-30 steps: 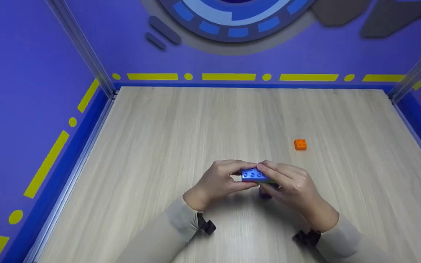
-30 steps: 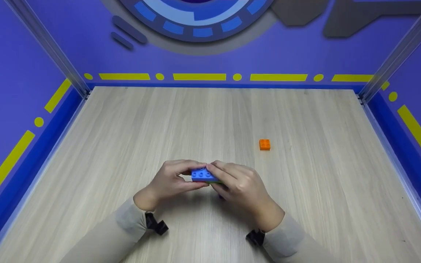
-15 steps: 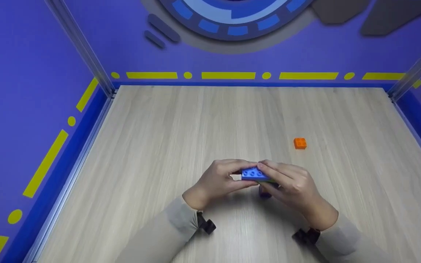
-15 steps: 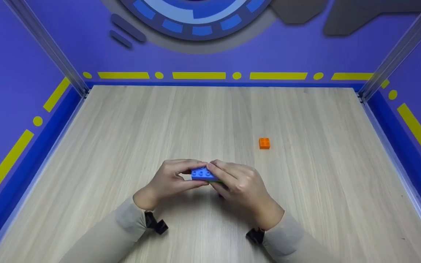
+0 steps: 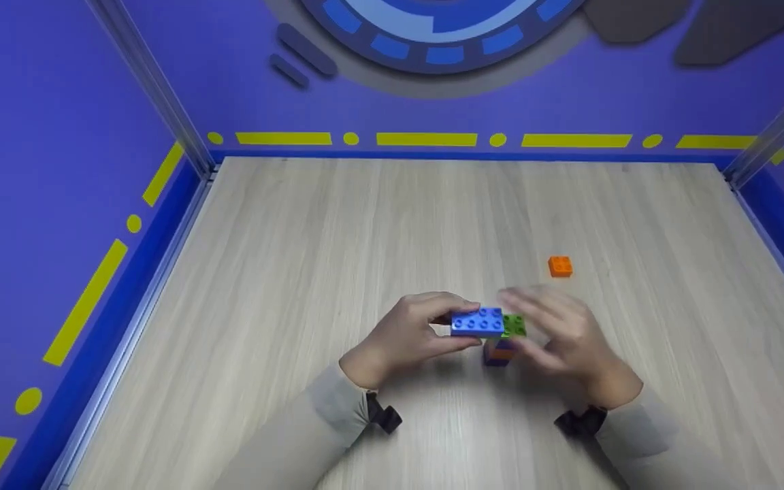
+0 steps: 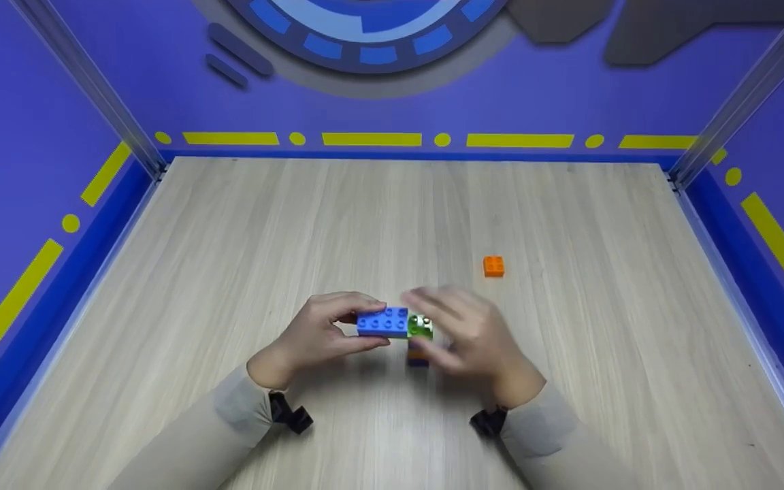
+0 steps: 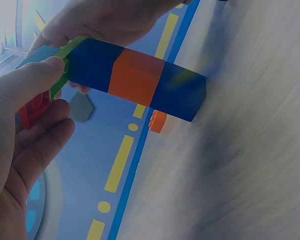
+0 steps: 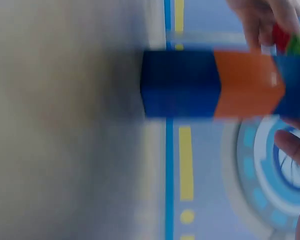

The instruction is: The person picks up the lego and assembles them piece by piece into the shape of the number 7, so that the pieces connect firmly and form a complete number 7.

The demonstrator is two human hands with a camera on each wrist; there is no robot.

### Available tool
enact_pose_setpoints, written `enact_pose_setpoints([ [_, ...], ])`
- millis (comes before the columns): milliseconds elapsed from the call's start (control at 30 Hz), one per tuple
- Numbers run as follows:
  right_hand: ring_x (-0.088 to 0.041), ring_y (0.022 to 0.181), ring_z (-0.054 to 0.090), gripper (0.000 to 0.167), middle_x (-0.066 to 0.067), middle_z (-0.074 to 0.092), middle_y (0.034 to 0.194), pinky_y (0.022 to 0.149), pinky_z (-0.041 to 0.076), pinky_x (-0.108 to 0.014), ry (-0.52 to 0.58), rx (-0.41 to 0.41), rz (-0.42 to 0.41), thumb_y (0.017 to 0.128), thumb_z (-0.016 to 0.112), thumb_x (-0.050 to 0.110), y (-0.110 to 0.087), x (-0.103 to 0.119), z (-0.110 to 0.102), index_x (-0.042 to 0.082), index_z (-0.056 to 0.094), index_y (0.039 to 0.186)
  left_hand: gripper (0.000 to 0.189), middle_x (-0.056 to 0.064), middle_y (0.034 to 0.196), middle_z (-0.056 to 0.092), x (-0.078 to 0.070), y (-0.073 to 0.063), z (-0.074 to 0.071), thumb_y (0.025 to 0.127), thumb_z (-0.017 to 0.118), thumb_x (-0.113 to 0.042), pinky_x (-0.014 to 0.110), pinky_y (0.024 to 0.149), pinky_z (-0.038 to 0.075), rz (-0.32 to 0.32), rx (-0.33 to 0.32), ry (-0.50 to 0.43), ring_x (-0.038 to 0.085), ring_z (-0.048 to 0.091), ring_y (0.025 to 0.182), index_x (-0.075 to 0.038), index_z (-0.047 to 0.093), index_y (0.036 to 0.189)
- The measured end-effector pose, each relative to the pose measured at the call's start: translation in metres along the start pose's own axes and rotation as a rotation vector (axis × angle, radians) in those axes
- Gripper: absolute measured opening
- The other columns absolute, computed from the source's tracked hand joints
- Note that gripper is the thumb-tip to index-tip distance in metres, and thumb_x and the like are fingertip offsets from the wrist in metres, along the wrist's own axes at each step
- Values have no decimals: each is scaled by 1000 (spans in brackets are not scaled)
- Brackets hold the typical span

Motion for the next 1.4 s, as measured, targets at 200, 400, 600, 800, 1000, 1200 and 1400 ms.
enact_pose_setpoints([
  [200, -26, 93, 71, 34, -19, 83, 111, 79, 52, -11, -46, -84, 365, 109, 73, 22, -35, -78, -32, -3, 79, 132, 43, 17, 123, 83, 4, -2, 2, 95, 93, -11, 16, 96, 66, -72, 15, 3, 28, 82, 105, 1, 78, 133],
  [400, -34, 125, 65, 47, -22, 74, 146, 108, 55, -34, -125, 159, 817, 103, 81, 9, -76, -130, -30, 4, 72, 149, 42, 17, 124, 82, 1, 0, 4, 96, 92, -11, 22, 94, 70, -74, 24, 15, 27, 82, 106, 1, 77, 133],
  [600, -44, 136, 61, 47, -21, 66, 161, 120, 50, -66, -196, 416, 916, 107, 76, 16, -94, -138, -14, -1, 70, 150, 42, 17, 124, 82, 1, -1, 4, 95, 93, -10, 21, 93, 69, -71, 21, 15, 26, 82, 105, 1, 77, 132],
  [800, -42, 127, 62, 35, -20, 73, 144, 113, 52, -63, -212, 376, 903, 101, 80, 6, -94, -137, -18, 0, 78, 136, 41, 16, 122, 82, 2, 0, 6, 96, 92, -11, 16, 95, 67, -72, 21, 14, 27, 82, 106, 1, 77, 131],
  [1000, -44, 129, 61, 32, -22, 74, 140, 113, 52, -65, -198, 359, 902, 101, 82, 6, -96, -137, -18, -2, 79, 131, 40, 16, 121, 83, 1, 1, 6, 95, 93, -11, 14, 95, 66, -75, 23, 24, 27, 81, 104, 1, 78, 130],
  [1200, -43, 128, 64, 30, -24, 77, 138, 113, 53, -63, -193, 341, 901, 100, 83, 4, -97, -137, -19, -1, 79, 130, 40, 16, 123, 82, 1, 2, 6, 96, 92, -11, 13, 95, 65, -79, 30, 19, 26, 81, 105, 1, 77, 131],
  [1400, -45, 133, 63, 33, -24, 75, 139, 116, 51, -66, -155, 336, 939, 100, 85, 5, -94, -138, -18, 3, 79, 132, 40, 16, 124, 82, 1, 1, 4, 96, 92, -11, 14, 96, 65, -78, 28, 10, 26, 81, 106, 1, 77, 131],
])
Point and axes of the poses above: each hand's wrist, its own y-axis towards the middle knuckle, its own z-axis out of the palm, x = y × z, the point moved 9 cm from there along y, towards the middle knuckle
